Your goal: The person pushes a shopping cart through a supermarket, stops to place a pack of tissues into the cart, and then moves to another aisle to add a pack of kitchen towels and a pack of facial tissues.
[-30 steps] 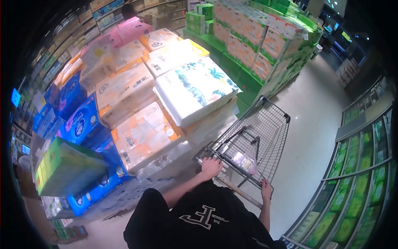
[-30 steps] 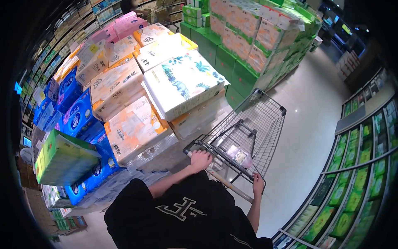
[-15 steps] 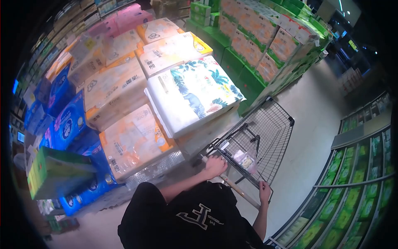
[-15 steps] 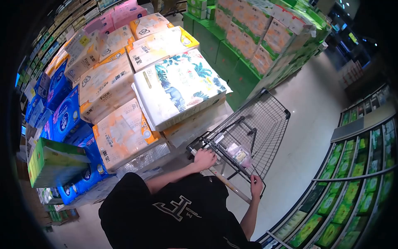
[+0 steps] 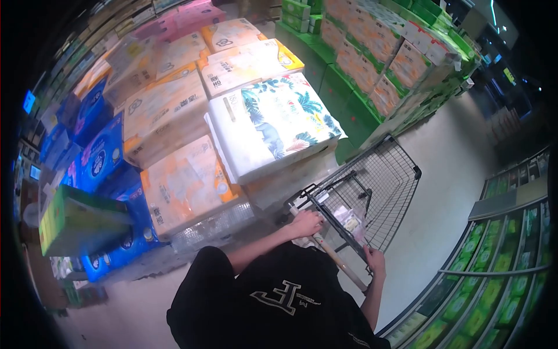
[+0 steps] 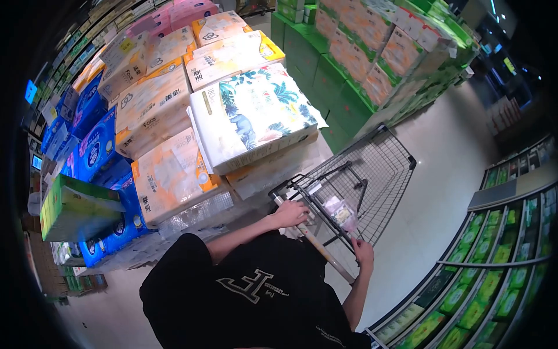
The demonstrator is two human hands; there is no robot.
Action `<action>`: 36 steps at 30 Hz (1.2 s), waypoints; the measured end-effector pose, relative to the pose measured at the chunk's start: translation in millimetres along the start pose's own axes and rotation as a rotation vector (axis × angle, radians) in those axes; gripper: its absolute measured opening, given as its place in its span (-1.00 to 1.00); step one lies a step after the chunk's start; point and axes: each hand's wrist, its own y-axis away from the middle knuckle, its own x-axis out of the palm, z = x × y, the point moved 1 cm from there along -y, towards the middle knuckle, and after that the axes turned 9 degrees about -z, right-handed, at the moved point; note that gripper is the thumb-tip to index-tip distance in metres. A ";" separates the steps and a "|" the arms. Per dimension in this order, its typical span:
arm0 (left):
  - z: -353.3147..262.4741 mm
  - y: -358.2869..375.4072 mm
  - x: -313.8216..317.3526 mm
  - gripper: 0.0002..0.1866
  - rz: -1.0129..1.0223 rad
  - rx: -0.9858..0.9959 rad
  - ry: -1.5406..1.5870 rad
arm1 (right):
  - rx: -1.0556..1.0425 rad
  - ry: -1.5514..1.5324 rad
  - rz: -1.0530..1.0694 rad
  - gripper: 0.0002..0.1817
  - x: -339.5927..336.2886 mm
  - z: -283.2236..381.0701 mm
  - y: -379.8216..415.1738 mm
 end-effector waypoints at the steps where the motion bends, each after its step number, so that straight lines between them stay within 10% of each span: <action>1: -1.2 0.8 -12.5 -0.66 -0.014 0.043 0.237 | 0.001 0.161 0.111 -0.46 -5.9 8.8 -9.9; 5: -40.6 5.8 -154.6 -0.61 -0.062 0.135 0.650 | -0.275 0.023 0.123 -0.39 -14.3 48.2 -72.4; 9: -53.8 35.0 -273.6 -0.78 -0.796 0.075 0.711 | -0.424 -0.757 0.098 -0.30 -69.3 220.3 -83.4; 13: -17.9 52.2 -303.6 -0.68 -1.425 -0.332 0.075 | -0.271 -1.048 0.326 -0.12 -89.2 323.4 -100.0; 16: 10.1 61.6 -294.4 -0.36 -1.335 -0.631 0.322 | -0.232 -1.004 0.358 0.03 -103.0 371.0 -98.4; 18: 30.6 60.6 -275.1 -0.29 -1.284 -0.589 0.580 | -0.158 -1.461 0.843 -0.08 -114.9 375.3 -110.0; 20: 37.6 62.0 -269.8 -0.23 -1.210 -0.566 0.845 | -0.495 -0.893 0.252 0.01 -92.5 397.0 -104.3; 22: 28.3 63.4 -276.8 -0.18 -0.959 -0.718 0.787 | -0.457 -0.919 0.270 -0.02 -90.9 405.1 -99.3; 36: -1.5 54.2 -254.1 -0.21 -1.033 -0.507 0.693 | -0.468 -1.161 -0.070 -0.31 -102.5 370.3 -57.0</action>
